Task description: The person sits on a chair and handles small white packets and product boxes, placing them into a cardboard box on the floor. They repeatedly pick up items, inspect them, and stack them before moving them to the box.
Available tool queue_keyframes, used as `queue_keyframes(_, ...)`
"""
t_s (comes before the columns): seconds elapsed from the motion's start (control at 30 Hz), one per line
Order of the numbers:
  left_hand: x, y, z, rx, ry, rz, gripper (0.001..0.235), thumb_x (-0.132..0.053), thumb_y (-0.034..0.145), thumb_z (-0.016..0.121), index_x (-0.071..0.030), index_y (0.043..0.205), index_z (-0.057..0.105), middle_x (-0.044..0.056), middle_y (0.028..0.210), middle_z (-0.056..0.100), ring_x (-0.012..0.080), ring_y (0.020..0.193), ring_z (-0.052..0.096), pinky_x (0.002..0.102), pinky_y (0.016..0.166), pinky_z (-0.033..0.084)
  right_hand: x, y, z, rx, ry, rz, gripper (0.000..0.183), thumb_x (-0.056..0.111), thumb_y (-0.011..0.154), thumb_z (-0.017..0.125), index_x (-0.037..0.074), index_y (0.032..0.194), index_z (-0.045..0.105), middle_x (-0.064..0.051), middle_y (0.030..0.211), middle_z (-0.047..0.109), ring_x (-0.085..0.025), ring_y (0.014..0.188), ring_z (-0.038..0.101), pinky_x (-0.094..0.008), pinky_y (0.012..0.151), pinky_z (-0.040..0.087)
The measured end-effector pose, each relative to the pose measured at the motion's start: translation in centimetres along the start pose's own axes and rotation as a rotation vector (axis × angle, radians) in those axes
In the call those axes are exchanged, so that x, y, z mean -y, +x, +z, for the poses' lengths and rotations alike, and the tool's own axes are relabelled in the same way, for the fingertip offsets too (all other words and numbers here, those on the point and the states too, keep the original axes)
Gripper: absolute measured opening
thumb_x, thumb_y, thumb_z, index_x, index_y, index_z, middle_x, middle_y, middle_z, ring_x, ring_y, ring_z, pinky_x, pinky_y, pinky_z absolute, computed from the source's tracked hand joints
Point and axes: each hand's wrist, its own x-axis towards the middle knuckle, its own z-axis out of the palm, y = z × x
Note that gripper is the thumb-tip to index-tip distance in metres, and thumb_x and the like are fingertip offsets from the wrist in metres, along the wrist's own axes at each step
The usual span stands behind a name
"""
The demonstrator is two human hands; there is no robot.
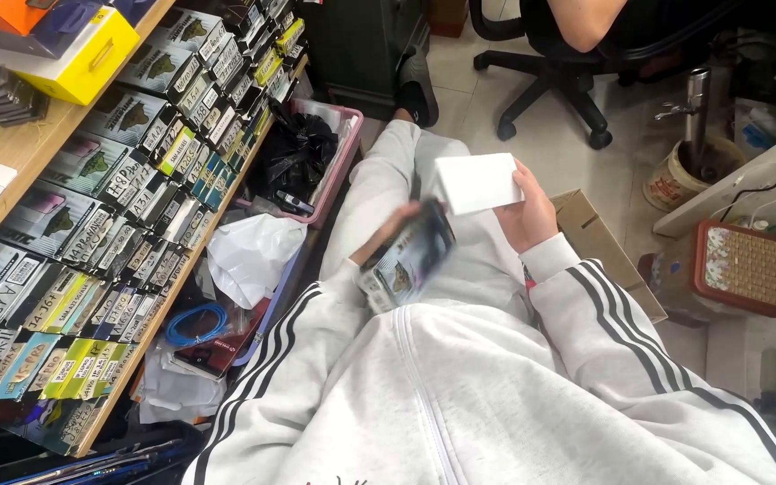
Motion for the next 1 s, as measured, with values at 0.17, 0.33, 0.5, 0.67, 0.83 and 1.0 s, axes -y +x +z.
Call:
queue_keyframes(0.17,-2.2,-3.5,6.1,-0.089,0.657,0.257,0.059,-0.034,0.101,0.051,-0.004,0.151,0.045,0.027,0.133,0.056,0.0453,0.131,0.049,0.063,0.109,0.034,-1.4,0.2,-0.2,0.174,-0.099,-0.112,0.048,0.026,0.112,0.036,0.015,0.157,0.029,-0.013,0.16,0.038,-0.029,0.149,0.034,-0.048,0.123,0.032)
queue_keyframes(0.33,-3.4,-5.3,9.4,-0.224,-0.036,0.13,0.079,-0.064,0.091,0.063,-0.001,0.138,0.056,0.024,0.131,0.064,0.0382,0.126,0.06,0.054,0.113,0.041,-0.8,-1.2,1.9,0.284,-0.257,-0.207,0.048,0.027,0.112,0.037,0.016,0.158,0.03,-0.012,0.158,0.041,-0.027,0.146,0.038,-0.049,0.119,0.038)
queue_keyframes(0.5,-3.9,-4.2,6.8,-0.554,0.76,0.115,0.101,-0.057,0.079,0.084,0.002,0.146,0.036,0.024,0.133,0.059,0.0312,0.131,0.054,0.049,0.115,0.035,-0.3,-2.3,3.1,0.38,-0.445,-0.175,0.053,0.028,0.109,0.043,0.021,0.16,0.027,-0.011,0.153,0.047,-0.024,0.134,0.052,-0.046,0.106,0.052)
queue_keyframes(0.67,-4.6,-6.0,12.0,-0.645,-0.077,0.308,0.131,-0.02,0.072,0.092,-0.002,0.158,-0.006,0.051,0.143,0.02,0.0491,0.113,0.062,0.051,0.096,0.06,-3.9,-0.8,0.6,0.54,-0.561,0.082,0.077,0.012,0.094,0.068,0.024,0.16,0.03,-0.025,0.129,0.064,-0.036,0.116,0.065,-0.05,0.095,0.056)
queue_keyframes(0.83,-4.3,-3.1,4.0,-0.581,0.068,0.391,0.041,-0.032,0.086,0.078,-0.001,0.112,0.067,0.024,0.108,0.075,0.0284,0.093,0.075,0.035,0.086,0.06,-1.3,-0.8,0.4,0.62,-0.768,0.017,0.062,0.018,0.087,0.077,0.012,0.145,0.053,-0.023,0.121,0.07,-0.029,0.108,0.069,-0.044,0.09,0.059)
queue_keyframes(1.0,-5.1,-3.9,4.7,-0.623,0.19,0.459,0.044,-0.036,0.092,0.074,-0.008,0.124,0.067,0.016,0.117,0.074,0.0217,0.105,0.072,0.031,0.092,0.06,1.1,1.3,-6.0,0.081,-0.623,-0.074,0.046,0.026,0.096,0.071,0.015,0.139,0.057,-0.015,0.12,0.066,-0.025,0.108,0.064,-0.041,0.092,0.057)
